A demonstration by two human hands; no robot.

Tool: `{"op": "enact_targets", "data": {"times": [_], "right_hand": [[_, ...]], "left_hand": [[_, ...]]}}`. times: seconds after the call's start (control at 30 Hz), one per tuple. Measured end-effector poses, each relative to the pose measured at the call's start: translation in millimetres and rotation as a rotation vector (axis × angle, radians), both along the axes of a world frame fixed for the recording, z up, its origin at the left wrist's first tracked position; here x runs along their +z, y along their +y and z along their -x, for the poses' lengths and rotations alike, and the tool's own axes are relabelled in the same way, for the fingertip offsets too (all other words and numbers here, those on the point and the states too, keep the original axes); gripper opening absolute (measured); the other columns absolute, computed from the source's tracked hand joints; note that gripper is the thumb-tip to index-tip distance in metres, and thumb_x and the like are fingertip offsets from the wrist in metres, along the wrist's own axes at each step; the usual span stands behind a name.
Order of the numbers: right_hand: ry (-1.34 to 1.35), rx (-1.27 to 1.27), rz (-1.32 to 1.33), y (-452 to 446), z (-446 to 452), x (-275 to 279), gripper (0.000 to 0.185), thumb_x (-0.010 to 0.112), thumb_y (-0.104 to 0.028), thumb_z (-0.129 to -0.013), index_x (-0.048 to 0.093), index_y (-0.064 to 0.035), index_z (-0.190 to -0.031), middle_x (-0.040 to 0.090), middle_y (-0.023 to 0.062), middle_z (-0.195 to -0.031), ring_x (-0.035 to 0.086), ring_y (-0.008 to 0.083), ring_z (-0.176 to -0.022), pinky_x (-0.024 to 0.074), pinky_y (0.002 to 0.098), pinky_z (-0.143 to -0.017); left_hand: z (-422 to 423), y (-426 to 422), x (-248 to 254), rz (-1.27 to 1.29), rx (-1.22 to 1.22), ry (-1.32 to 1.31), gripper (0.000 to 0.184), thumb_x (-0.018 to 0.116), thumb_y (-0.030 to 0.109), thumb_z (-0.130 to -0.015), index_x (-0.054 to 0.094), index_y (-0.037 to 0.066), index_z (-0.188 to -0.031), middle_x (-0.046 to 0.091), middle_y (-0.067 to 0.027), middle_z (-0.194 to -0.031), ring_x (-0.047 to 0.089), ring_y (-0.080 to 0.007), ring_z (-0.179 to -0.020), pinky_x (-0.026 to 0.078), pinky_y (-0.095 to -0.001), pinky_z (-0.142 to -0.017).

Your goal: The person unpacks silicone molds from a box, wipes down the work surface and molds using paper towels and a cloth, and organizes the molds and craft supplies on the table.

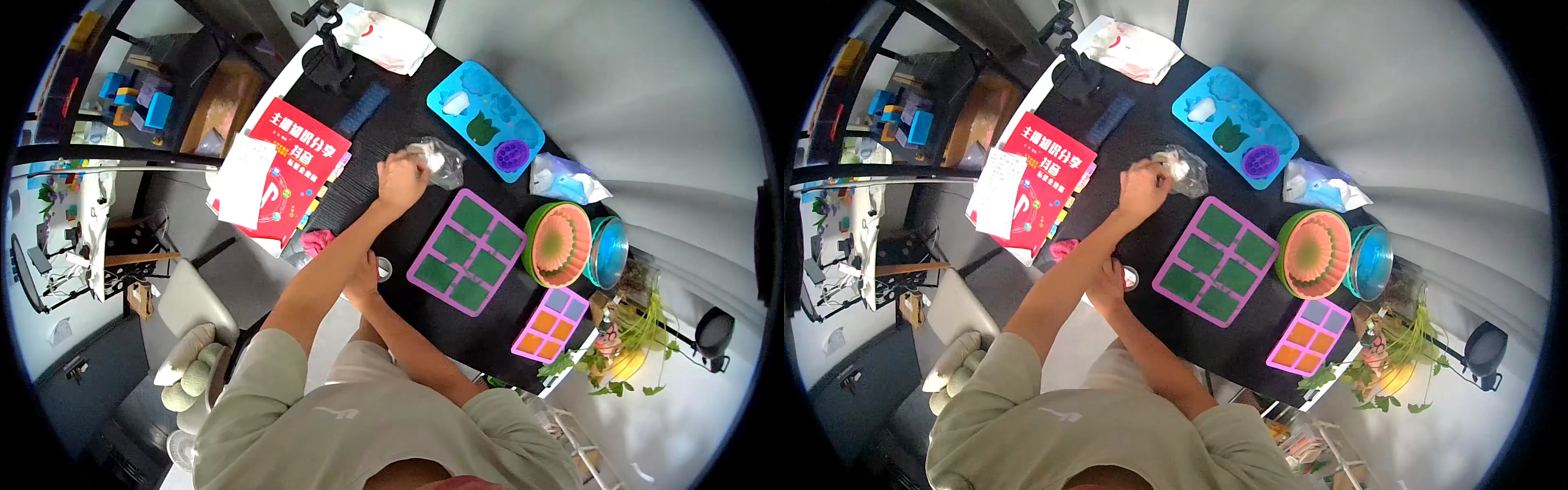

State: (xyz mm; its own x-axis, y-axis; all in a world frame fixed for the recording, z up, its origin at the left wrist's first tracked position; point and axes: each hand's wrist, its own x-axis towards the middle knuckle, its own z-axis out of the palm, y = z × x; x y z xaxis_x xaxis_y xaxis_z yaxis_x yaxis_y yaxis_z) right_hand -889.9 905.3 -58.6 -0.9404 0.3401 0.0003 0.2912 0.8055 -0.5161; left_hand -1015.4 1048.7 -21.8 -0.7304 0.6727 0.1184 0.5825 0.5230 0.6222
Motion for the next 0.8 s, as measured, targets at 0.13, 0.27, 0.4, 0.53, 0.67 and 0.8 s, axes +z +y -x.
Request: {"op": "enact_targets", "data": {"times": [0.13, 0.27, 0.4, 0.53, 0.67, 0.8], "right_hand": [[0.037, -0.308, -0.146, 30.6, 20.5, 31.0, 0.038, 0.051, -0.021, -0.082, 0.054, -0.0076, -0.118, 0.050, 0.0148, -0.117, 0.046, 0.0385, -0.110, 0.0413, 0.0445, -0.084], [0.054, -0.447, -0.359, 91.0, 57.8, 21.6, 0.028, 0.049, -0.018, -0.083, 0.053, -0.0113, -0.110, 0.051, 0.0103, -0.103, 0.050, 0.0331, -0.099, 0.0432, 0.0454, -0.082], [-0.046, -0.613, -0.519, 164.0, 90.3, 18.8, 0.017, 0.051, -0.021, -0.084, 0.056, -0.0108, -0.097, 0.053, 0.0099, -0.098, 0.051, 0.0318, -0.096, 0.0441, 0.0425, -0.075], [-0.061, -0.641, -0.568, 212.6, 97.2, 8.7, 0.021, 0.052, -0.027, -0.087, 0.055, -0.0107, -0.099, 0.053, 0.0120, -0.102, 0.051, 0.0344, -0.097, 0.0444, 0.0449, -0.076], [-0.013, -0.648, -0.581, 201.0, 96.4, 13.9, 0.020, 0.055, -0.020, -0.085, 0.055, -0.0103, -0.103, 0.053, 0.0129, -0.104, 0.050, 0.0349, -0.098, 0.0440, 0.0466, -0.078], [-0.008, -0.544, -0.549, 155.9, 69.8, 12.4, 0.029, 0.060, -0.019, -0.082, 0.054, -0.0100, -0.109, 0.053, 0.0129, -0.105, 0.049, 0.0354, -0.100, 0.0430, 0.0472, -0.079]], "left_hand": [[25.6, -12.7, 22.4, 0.017, 0.118, 0.107, 0.012, 0.064, 0.021, -0.074, 0.064, 0.009, -0.073, 0.063, -0.0093, -0.082, 0.060, -0.0283, -0.082, 0.041, -0.0420, -0.071], [60.2, -7.4, 19.5, 0.053, 0.189, 0.169, 0.018, 0.068, 0.025, -0.073, 0.066, 0.007, -0.074, 0.064, -0.0109, -0.084, 0.060, -0.0287, -0.083, 0.042, -0.0421, -0.072], [72.1, -3.0, 32.5, 0.168, 0.103, 0.092, 0.033, 0.070, 0.037, -0.072, 0.070, 0.007, -0.086, 0.065, -0.0136, -0.092, 0.061, -0.0313, -0.086, 0.046, -0.0438, -0.076], [49.4, -29.1, 43.0, -0.089, 0.172, 0.098, 0.030, 0.070, 0.025, -0.073, 0.067, 0.005, -0.095, 0.061, -0.0135, -0.099, 0.055, -0.0306, -0.097, 0.042, -0.0421, -0.081], [10.6, -97.7, 36.7, -0.281, 0.317, 0.079, 0.032, 0.069, 0.013, -0.073, 0.063, 0.002, -0.103, 0.057, -0.0147, -0.104, 0.051, -0.0323, -0.101, 0.039, -0.0427, -0.089], [-24.5, -186.0, 29.9, -0.173, 0.688, 0.105, 0.048, 0.068, 0.012, -0.075, 0.051, -0.001, -0.118, 0.050, -0.0200, -0.114, 0.045, -0.0349, -0.111, 0.035, -0.0422, -0.096]]}}
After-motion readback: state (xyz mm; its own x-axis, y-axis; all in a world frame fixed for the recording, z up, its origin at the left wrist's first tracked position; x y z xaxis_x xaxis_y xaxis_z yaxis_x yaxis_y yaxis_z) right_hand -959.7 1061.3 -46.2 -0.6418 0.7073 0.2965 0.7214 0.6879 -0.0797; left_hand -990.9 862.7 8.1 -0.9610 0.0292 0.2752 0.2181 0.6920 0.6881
